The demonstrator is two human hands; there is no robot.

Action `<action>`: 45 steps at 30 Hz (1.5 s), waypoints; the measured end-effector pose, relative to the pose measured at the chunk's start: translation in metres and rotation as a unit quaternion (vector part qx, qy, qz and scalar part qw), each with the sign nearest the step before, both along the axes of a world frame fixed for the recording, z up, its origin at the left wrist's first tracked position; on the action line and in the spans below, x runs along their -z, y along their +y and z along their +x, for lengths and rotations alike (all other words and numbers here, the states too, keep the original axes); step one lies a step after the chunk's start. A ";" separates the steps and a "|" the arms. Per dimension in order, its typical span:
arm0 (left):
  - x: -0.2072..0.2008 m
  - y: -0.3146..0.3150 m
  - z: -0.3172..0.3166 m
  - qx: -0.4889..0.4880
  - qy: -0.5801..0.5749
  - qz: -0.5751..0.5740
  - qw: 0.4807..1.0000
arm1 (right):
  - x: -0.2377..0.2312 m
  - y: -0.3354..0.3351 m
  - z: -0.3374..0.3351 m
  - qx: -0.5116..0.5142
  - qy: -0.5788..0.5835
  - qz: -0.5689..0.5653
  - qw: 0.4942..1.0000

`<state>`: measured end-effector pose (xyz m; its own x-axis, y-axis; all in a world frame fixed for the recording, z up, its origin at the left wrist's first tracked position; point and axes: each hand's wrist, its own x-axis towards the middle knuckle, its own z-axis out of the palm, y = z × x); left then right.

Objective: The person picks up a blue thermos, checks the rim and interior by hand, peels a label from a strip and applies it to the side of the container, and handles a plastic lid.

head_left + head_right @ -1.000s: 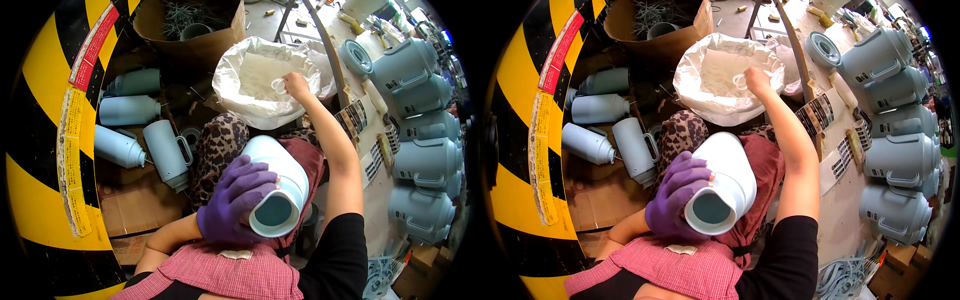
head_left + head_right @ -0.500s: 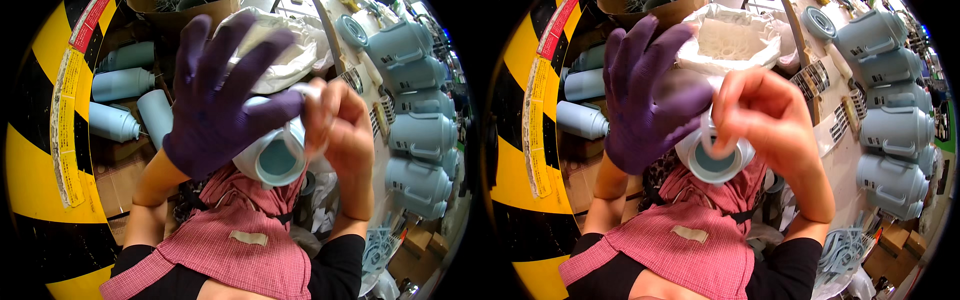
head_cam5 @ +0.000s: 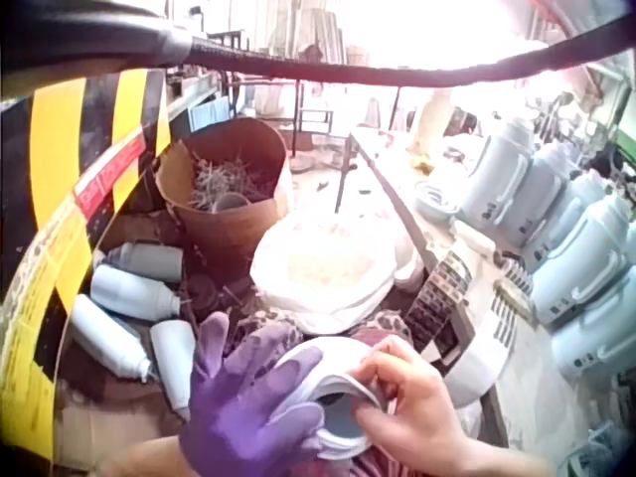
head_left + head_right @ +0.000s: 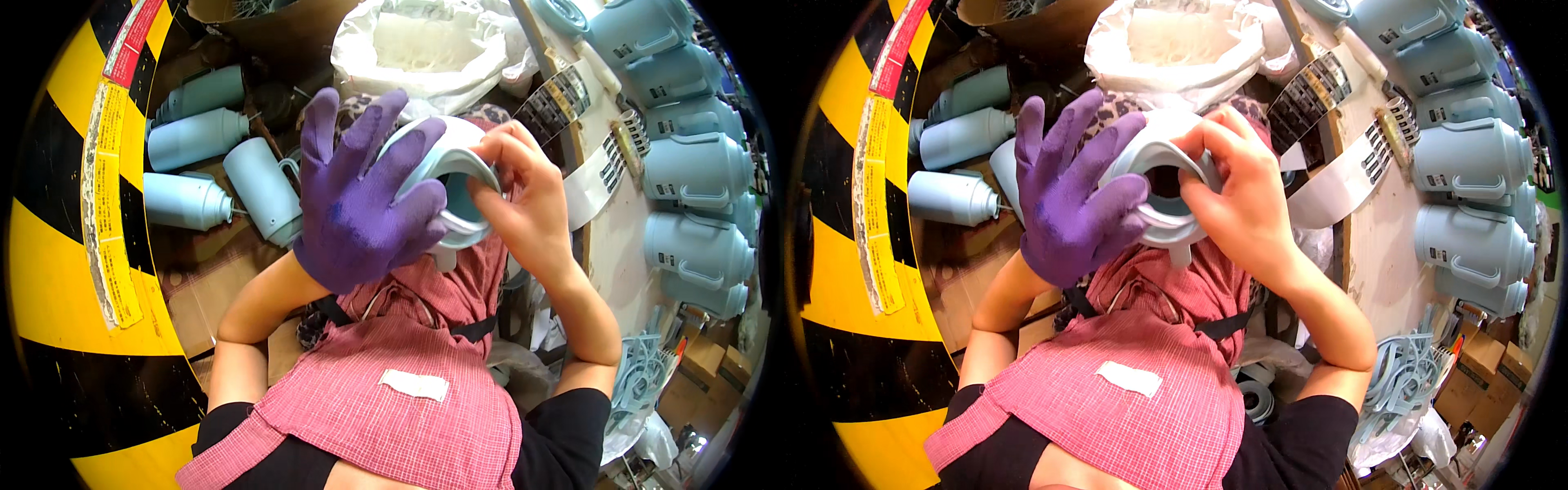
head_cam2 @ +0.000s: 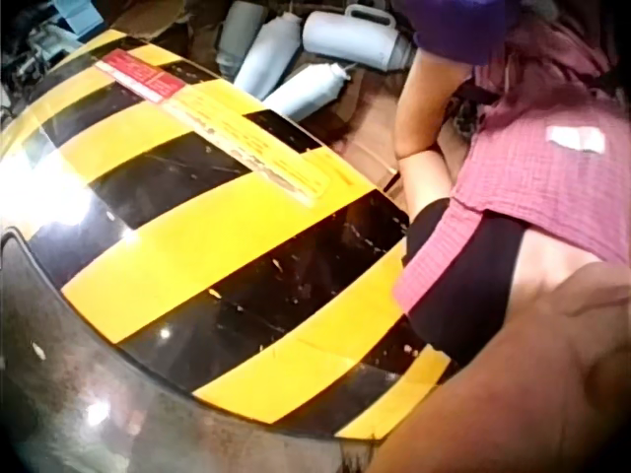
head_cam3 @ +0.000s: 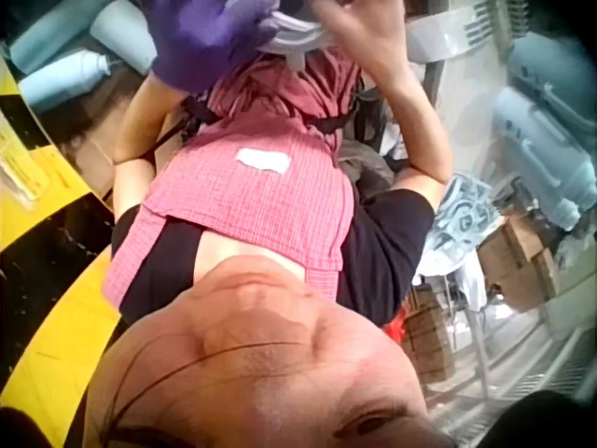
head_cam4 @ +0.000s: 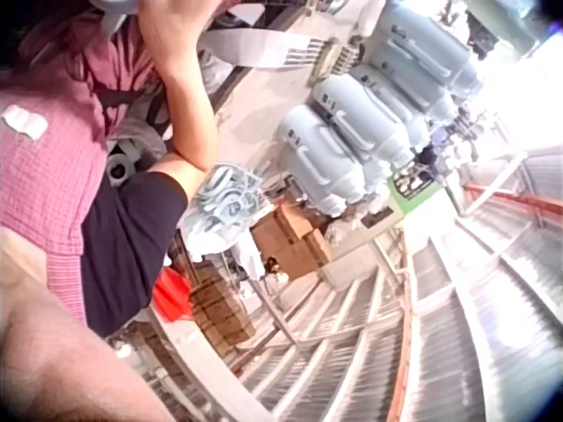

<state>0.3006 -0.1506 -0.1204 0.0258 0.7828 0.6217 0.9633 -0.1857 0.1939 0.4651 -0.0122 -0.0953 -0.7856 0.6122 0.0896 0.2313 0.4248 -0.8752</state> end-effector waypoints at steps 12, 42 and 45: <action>0.010 0.004 0.023 -0.058 0.002 -0.037 0.998 | -0.025 0.022 0.013 -0.148 -0.041 0.133 0.979; 0.028 0.023 0.019 0.120 -0.209 0.007 0.970 | -0.021 0.031 0.022 -0.254 -0.096 0.278 0.921; 0.025 0.025 0.016 0.134 -0.223 0.010 0.966 | -0.007 0.037 0.028 -0.251 -0.022 0.209 0.945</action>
